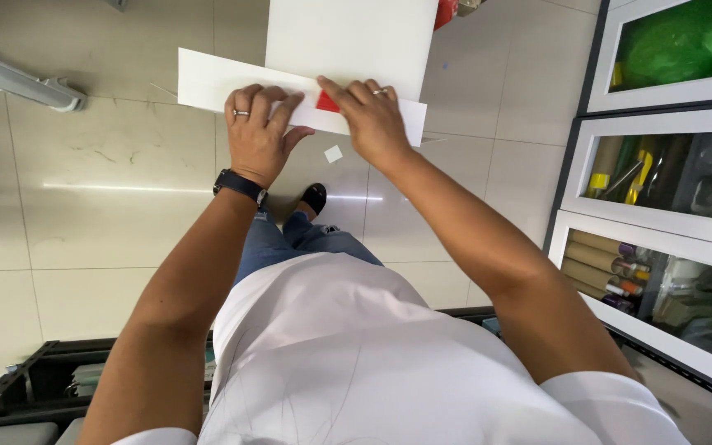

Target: Applying adhesive strips to boards and using a roller to assemble white boxes

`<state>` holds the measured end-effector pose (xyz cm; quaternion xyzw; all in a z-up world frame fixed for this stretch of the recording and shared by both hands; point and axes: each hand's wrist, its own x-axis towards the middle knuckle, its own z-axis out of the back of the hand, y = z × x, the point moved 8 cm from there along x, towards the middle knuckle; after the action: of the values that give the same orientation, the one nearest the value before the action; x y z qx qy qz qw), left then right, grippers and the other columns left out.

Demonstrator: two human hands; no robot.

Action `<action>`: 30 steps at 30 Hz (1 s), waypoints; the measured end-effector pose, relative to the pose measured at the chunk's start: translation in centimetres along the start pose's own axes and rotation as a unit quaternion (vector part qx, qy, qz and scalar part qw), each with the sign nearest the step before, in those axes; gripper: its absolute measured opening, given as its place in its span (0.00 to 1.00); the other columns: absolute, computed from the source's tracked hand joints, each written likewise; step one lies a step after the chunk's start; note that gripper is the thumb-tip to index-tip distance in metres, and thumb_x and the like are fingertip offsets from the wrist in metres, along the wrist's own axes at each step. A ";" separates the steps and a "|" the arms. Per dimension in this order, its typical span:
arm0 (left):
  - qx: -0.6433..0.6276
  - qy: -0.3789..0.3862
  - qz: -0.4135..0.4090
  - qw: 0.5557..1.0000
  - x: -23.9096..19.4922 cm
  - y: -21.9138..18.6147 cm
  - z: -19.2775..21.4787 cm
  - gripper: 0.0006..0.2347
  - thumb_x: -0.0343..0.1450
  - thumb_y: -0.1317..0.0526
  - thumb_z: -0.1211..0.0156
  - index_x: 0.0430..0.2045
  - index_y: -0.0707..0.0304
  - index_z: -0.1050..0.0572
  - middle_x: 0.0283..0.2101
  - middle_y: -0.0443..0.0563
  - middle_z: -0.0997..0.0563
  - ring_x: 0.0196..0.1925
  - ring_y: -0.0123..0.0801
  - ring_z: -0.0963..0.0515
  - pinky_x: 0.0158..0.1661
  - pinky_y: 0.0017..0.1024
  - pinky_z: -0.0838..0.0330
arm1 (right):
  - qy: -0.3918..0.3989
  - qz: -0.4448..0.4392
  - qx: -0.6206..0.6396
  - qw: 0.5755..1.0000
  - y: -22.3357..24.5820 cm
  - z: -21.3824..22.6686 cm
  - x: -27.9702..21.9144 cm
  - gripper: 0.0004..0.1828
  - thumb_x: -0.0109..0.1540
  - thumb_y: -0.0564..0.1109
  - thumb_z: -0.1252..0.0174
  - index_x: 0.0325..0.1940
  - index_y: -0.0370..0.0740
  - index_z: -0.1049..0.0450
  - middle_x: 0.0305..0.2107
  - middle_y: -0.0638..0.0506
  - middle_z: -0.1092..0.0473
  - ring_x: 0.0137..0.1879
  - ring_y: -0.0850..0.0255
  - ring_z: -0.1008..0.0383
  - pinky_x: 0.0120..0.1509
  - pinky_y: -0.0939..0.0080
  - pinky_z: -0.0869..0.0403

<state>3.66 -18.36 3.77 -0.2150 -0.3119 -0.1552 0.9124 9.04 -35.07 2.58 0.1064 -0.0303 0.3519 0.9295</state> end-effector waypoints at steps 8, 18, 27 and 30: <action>-0.027 -0.008 0.066 0.997 -1.3 0.7 -1.0 0.16 0.73 0.47 0.30 0.39 0.57 0.25 0.47 0.50 0.26 0.50 0.46 0.28 0.50 0.42 0.37 | 0.044 0.005 0.030 0.999 3.5 -3.6 5.9 0.44 0.61 0.43 0.35 0.78 0.57 0.46 0.45 0.55 0.31 0.52 0.50 0.30 0.49 0.48 0.36; -0.120 -0.017 -0.064 0.991 -0.8 -3.7 -5.2 0.17 0.71 0.51 0.28 0.47 0.62 0.19 0.47 0.50 0.21 0.52 0.44 0.29 0.52 0.40 0.27 | -0.066 -0.072 0.114 0.989 -5.6 7.9 -6.2 0.21 0.75 0.45 0.52 0.73 0.43 0.35 0.48 0.46 0.28 0.51 0.48 0.30 0.62 0.46 0.34; -0.137 -0.027 -0.033 0.990 -0.7 -8.0 -9.2 0.10 0.74 0.52 0.39 0.44 0.54 0.20 0.45 0.46 0.22 0.51 0.43 0.24 0.53 0.39 0.29 | -0.106 -0.014 0.090 0.990 -4.4 6.5 -8.9 0.23 0.69 0.42 0.43 0.70 0.46 0.28 0.39 0.50 0.31 0.48 0.50 0.29 0.54 0.50 0.35; -0.130 -0.026 -0.023 0.991 -1.5 -3.1 -5.7 0.08 0.72 0.56 0.34 0.41 0.55 0.19 0.43 0.49 0.21 0.51 0.49 0.25 0.51 0.44 0.29 | -0.110 0.023 0.087 0.990 -2.4 5.6 -7.2 0.22 0.69 0.42 0.43 0.68 0.46 0.26 0.38 0.52 0.30 0.46 0.53 0.29 0.54 0.51 0.35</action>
<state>4.06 -23.55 -0.35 -0.3285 -0.3176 -0.2100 0.8644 5.29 -42.71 6.65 0.2244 -0.1041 0.3602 0.8995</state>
